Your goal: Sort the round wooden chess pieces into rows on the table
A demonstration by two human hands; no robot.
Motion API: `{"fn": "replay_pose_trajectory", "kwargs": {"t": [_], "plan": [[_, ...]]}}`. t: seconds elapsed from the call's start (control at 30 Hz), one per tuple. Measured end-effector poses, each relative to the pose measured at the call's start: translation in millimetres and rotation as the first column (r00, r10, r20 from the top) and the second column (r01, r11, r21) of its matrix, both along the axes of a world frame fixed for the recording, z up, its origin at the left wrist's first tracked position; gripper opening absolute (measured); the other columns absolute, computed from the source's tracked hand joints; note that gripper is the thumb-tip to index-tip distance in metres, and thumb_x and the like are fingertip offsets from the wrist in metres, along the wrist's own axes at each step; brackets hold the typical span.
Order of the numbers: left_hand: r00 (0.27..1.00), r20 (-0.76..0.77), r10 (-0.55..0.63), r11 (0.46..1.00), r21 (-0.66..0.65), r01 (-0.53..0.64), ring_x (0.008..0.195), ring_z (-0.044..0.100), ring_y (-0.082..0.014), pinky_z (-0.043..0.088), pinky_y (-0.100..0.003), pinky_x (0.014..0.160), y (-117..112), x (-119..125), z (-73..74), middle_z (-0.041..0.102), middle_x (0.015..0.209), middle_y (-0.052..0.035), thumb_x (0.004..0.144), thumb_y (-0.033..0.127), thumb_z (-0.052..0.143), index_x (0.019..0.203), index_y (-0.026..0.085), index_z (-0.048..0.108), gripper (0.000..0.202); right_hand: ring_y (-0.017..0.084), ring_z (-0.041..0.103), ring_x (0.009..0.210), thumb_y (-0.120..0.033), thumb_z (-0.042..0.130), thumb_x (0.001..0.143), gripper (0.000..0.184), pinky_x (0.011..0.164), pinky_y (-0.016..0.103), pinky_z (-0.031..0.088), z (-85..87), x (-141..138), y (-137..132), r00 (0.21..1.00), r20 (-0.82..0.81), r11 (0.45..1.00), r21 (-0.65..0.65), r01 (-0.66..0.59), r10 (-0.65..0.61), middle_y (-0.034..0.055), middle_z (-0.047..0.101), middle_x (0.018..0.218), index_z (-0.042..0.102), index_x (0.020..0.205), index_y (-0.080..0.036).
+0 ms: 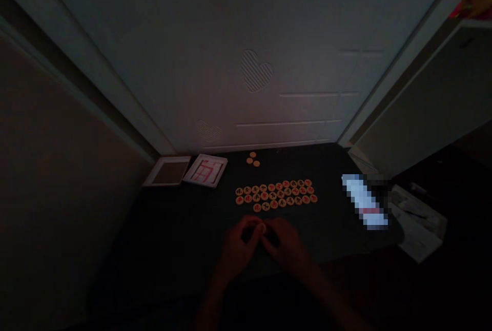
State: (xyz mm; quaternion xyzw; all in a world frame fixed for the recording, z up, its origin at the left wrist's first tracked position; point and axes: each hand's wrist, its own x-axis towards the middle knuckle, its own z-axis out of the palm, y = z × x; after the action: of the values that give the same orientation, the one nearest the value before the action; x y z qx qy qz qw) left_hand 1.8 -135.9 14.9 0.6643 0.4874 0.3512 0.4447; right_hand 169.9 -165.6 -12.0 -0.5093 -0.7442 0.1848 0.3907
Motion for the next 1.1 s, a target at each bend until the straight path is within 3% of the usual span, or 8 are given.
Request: {"fn": "replay_pose_trajectory", "kwargs": {"t": [0.27, 0.4, 0.6, 0.9, 1.1], "plan": [[0.999, 0.04, -0.011, 1.0, 0.028, 0.01, 0.096, 0.072, -0.0192, 0.055, -0.029, 0.089, -0.5, -1.3, 3.1, 0.077, 0.101, -0.0023, 0.096, 0.032, 0.058, 0.104, 0.024, 0.07, 0.016, 0.023, 0.067, 0.092, -0.022, 0.06, 0.096, 0.026, 0.083, 0.039, 0.055, 1.2, -0.3, -0.7, 1.0, -0.015, 1.0, -0.019, 0.004, -0.005, 0.0079, 0.071, 0.105, 0.059, 0.121, -0.023], [0.998, 0.051, -0.031, 0.999, 0.021, 0.03, 0.091, 0.073, -0.0176, 0.055, -0.028, 0.083, -1.4, -0.8, 2.1, 0.077, 0.098, -0.0009, 0.095, 0.031, 0.06, 0.107, 0.025, 0.068, 0.016, 0.024, 0.068, 0.096, -0.02, 0.059, 0.095, 0.029, 0.086, 0.04, 0.055, -2.2, -0.2, -0.8, 1.0, -0.014, 1.0, -0.014, 0.009, -0.01, 0.0093, 0.071, 0.111, 0.058, 0.124, -0.023], [0.998, -0.059, 0.032, 0.999, 0.037, -0.029, 0.074, 0.069, -0.0161, 0.053, -0.026, 0.069, -0.2, -1.1, -3.0, 0.074, 0.083, 0.0015, 0.09, 0.033, 0.066, 0.099, 0.023, 0.068, 0.014, 0.024, 0.067, 0.092, -0.019, 0.062, 0.093, 0.027, 0.082, 0.039, 0.055, -2.7, 1.0, -1.1, 0.999, 0.033, 1.0, -0.016, -0.005, 0.006, 0.0084, 0.071, 0.103, 0.06, 0.119, -0.021], [1.0, 0.025, 0.016, 1.0, 0.0, -0.017, 0.089, 0.072, -0.018, 0.055, -0.028, 0.083, 1.4, -0.6, -4.1, 0.077, 0.094, -0.0004, 0.094, 0.035, 0.061, 0.099, 0.024, 0.069, 0.014, 0.022, 0.066, 0.088, -0.024, 0.058, 0.098, 0.021, 0.08, 0.037, 0.054, 1.3, -1.0, -1.6, 0.999, 0.036, 1.0, -0.018, 0.007, -0.007, 0.0067, 0.071, 0.099, 0.061, 0.119, -0.022], [0.999, 0.046, -0.009, 1.0, 0.02, 0.008, 0.097, 0.072, -0.0185, 0.055, -0.028, 0.088, -0.3, -2.5, 0.0, 0.077, 0.101, -0.0015, 0.097, 0.033, 0.058, 0.103, 0.025, 0.07, 0.017, 0.023, 0.068, 0.095, -0.027, 0.054, 0.101, 0.025, 0.086, 0.04, 0.055, -3.6, -0.5, -1.0, 0.999, 0.033, 1.0, -0.008, 0.002, -0.002, 0.0092, 0.071, 0.108, 0.059, 0.125, -0.022]]}}
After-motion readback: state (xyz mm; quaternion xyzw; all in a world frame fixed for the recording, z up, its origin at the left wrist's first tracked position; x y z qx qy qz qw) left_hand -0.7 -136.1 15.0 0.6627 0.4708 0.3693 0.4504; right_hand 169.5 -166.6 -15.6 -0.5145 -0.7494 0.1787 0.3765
